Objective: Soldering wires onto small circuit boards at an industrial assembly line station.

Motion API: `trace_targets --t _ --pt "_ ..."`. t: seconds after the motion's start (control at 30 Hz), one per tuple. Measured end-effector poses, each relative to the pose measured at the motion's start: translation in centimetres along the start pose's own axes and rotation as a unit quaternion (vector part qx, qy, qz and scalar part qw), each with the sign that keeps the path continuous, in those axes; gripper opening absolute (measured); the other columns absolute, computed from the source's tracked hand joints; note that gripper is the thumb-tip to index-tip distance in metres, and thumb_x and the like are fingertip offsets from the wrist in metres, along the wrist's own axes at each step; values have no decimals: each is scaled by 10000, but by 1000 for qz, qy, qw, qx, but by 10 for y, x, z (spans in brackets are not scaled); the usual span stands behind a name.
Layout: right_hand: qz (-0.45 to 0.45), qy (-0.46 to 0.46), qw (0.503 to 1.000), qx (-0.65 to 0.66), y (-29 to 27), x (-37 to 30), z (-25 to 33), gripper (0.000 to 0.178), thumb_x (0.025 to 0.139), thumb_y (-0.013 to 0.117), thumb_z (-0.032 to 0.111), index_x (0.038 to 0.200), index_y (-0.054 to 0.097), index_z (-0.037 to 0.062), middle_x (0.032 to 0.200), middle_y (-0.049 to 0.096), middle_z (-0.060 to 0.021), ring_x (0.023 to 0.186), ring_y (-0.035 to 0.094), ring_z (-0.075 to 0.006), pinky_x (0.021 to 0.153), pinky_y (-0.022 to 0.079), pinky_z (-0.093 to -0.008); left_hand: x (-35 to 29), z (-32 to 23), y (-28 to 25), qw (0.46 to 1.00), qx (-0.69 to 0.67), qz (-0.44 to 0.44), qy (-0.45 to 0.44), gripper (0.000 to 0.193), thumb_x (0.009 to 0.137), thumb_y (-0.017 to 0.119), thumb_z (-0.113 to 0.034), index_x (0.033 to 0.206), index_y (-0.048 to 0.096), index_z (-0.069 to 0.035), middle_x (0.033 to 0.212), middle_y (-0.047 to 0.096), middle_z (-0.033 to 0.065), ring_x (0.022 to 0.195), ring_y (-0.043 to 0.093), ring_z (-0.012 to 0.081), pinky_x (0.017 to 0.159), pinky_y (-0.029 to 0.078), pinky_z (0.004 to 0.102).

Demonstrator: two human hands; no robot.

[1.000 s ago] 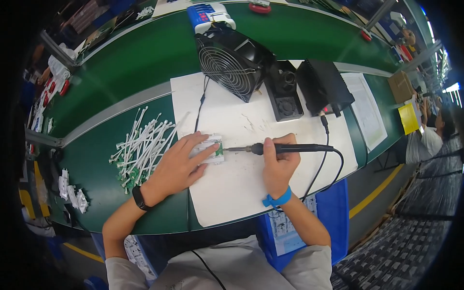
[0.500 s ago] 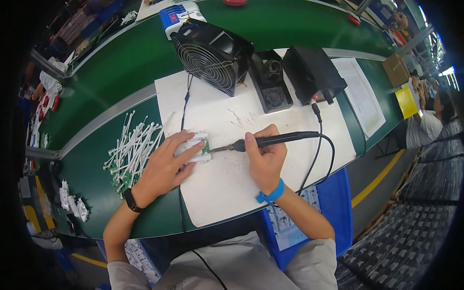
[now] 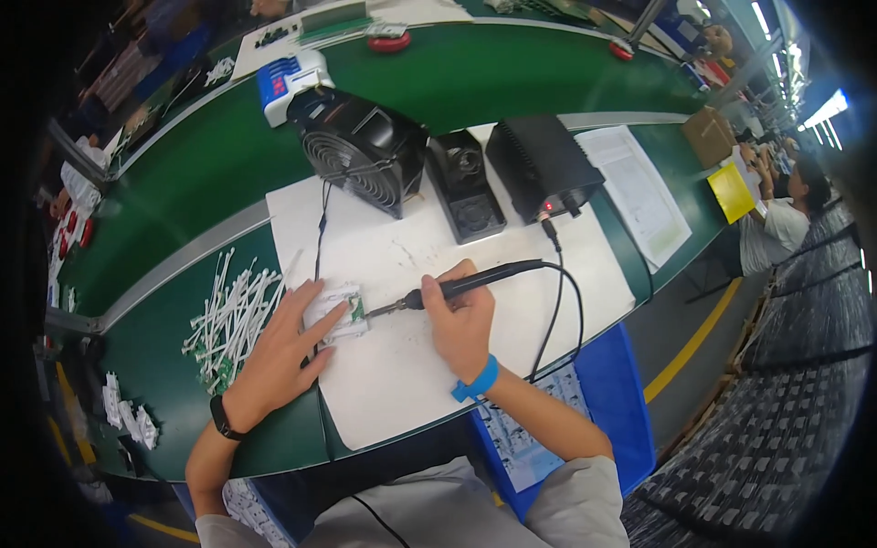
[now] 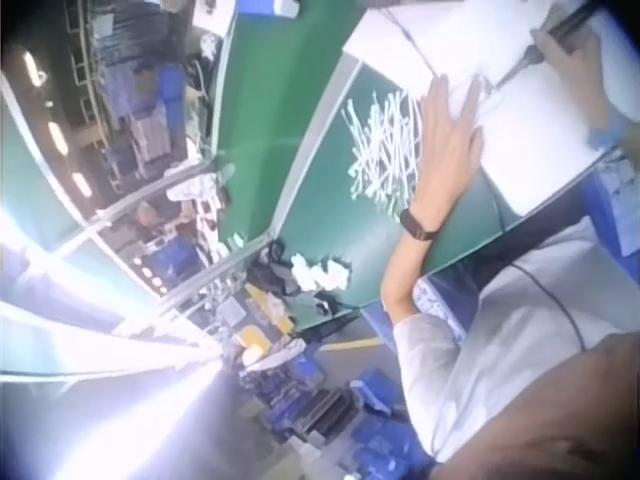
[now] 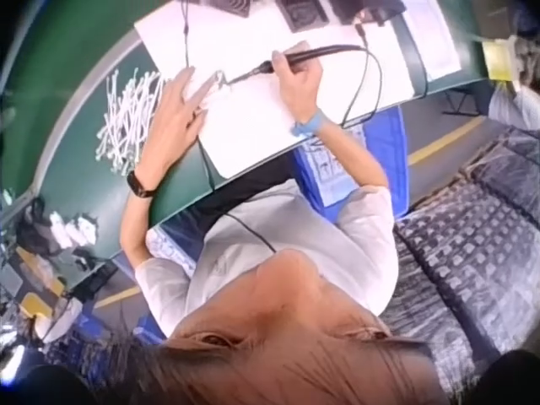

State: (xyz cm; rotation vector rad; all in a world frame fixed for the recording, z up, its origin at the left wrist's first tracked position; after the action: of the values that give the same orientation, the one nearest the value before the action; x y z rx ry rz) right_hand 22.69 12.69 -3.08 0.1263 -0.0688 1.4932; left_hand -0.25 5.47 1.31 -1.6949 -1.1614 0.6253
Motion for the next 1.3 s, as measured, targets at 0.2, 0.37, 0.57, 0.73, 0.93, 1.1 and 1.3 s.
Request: trace_targets --t 0.2,0.37,0.57,0.73,0.93,1.1,1.3 --pt "8 -7 1000 11 3 -2 0 210 968 694 67 843 527 49 688 523 31 628 428 -24 554 348 -221 -1 7 -3 1000 -15 2 2 557 886 706 -47 1427 594 -115 1518 468 231 1397 455 420 1215 329 524" --pt "10 -11 999 32 3 0 0 216 971 695 79 841 525 49 685 521 33 625 425 -23 552 345 -220 -1 4 -14 1000 6 -1 14 526 885 720 -67 1398 624 -132 1500 489 222 1373 478 410 1205 340 527" --pt "9 -16 999 51 1 0 1 209 975 690 71 845 528 50 700 511 37 641 427 -24 561 344 -226 -2 2 -13 1000 -4 0 22 495 892 718 -71 1376 654 -154 1486 510 212 1363 486 396 1200 344 518" --pt "36 -38 998 28 3 -5 0 198 980 683 54 862 523 55 738 491 42 663 412 -21 578 339 -224 -11 9 -6 999 -38 -17 -4 444 908 708 -84 1348 678 -133 1488 511 208 1364 475 403 1206 321 527" --pt "-38 -131 990 37 -6 -12 18 131 975 682 35 935 560 61 785 492 46 677 402 -27 596 347 -209 -22 -9 -4 992 44 -117 -14 481 856 749 -100 1332 691 -131 1458 535 203 1240 521 391 1092 392 488" --pt "-95 -157 983 26 -18 0 30 80 963 670 4 990 618 59 814 541 40 705 445 -32 615 361 -200 -12 -19 17 983 75 -166 2 469 854 763 -188 1312 690 -121 1344 586 156 1131 544 336 954 431 445" --pt "13 -94 989 109 -14 7 33 189 970 670 36 1141 596 9 791 609 -45 597 523 -70 511 376 -208 1 -20 30 976 40 -210 -31 407 847 787 -234 1224 731 -89 1287 606 128 1021 560 306 867 483 406"
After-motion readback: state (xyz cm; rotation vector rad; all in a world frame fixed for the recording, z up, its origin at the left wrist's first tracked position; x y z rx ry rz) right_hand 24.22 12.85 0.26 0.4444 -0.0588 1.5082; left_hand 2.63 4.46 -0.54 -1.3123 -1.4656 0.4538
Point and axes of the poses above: each hand's wrist, its own x-axis towards the middle knuckle, its own y-axis out of the palm, z = x × y, the point moved 6 cm from there along x, towards the middle knuckle
